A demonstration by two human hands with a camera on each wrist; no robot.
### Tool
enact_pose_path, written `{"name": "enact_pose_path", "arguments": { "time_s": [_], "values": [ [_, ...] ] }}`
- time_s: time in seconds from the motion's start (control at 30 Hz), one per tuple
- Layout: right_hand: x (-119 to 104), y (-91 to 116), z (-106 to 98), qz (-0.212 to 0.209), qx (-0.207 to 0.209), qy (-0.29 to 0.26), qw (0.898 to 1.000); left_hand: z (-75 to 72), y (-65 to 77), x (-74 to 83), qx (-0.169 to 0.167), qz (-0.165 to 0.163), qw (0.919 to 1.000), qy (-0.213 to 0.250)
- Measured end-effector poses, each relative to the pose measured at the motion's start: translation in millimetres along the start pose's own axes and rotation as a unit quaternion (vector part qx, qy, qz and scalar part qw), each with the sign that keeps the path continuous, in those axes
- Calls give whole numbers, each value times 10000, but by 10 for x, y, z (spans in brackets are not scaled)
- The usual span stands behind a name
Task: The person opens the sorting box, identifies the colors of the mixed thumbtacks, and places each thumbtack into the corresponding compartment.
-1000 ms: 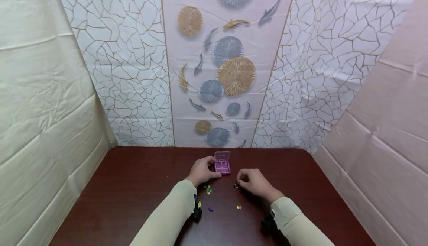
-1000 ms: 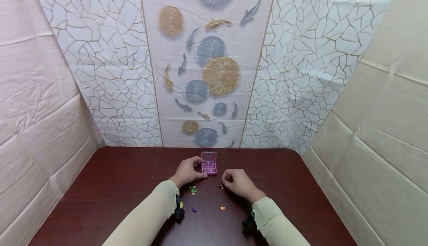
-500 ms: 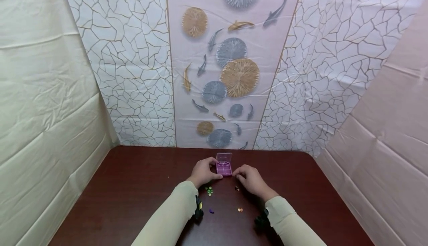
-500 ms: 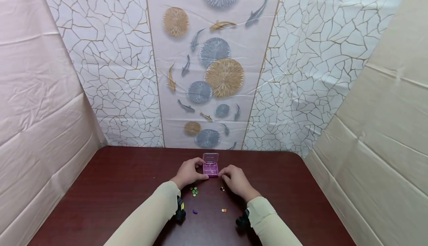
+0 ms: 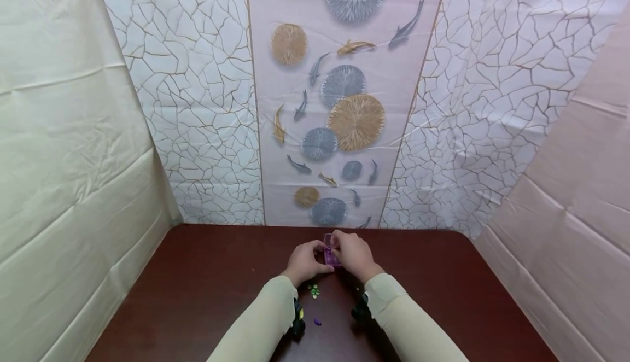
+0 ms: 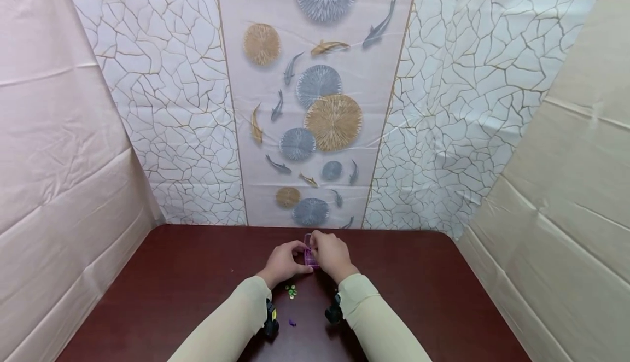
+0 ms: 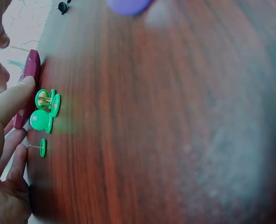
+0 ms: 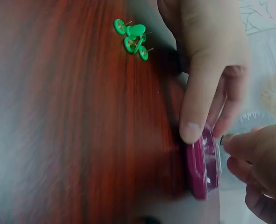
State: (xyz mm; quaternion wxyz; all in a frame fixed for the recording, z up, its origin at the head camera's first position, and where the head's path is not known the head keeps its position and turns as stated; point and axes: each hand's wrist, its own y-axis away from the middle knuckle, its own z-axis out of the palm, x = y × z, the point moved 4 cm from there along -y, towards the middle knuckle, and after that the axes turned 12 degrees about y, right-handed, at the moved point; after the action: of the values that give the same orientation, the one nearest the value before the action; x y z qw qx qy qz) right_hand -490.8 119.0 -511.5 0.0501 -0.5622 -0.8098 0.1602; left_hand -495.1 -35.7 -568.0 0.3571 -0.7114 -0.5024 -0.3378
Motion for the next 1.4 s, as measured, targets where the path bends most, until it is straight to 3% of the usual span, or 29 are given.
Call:
{"name": "enact_pose_path", "arguments": {
  "time_s": [0.17,0.4,0.77,1.17,1.4],
  "values": [
    [-77,-52,52,-143,-103,462,9988,66,36,-36,-33,-30,10000,55],
    [-148,-144,53,-434,149,932,9946,26,-10,-32,109,195,9997,-111],
    [-167,-150,71,-722,147,1309,9887,32,-10,-24,35,206,9998,-52],
    [-118,-127,155,-805,525,1251,9875,42,-35,-41,17,142,9997,-218],
    [62,-60,141,-365,570,875,9939,18,7,36,24,-16,9998,-182]
  ]
}}
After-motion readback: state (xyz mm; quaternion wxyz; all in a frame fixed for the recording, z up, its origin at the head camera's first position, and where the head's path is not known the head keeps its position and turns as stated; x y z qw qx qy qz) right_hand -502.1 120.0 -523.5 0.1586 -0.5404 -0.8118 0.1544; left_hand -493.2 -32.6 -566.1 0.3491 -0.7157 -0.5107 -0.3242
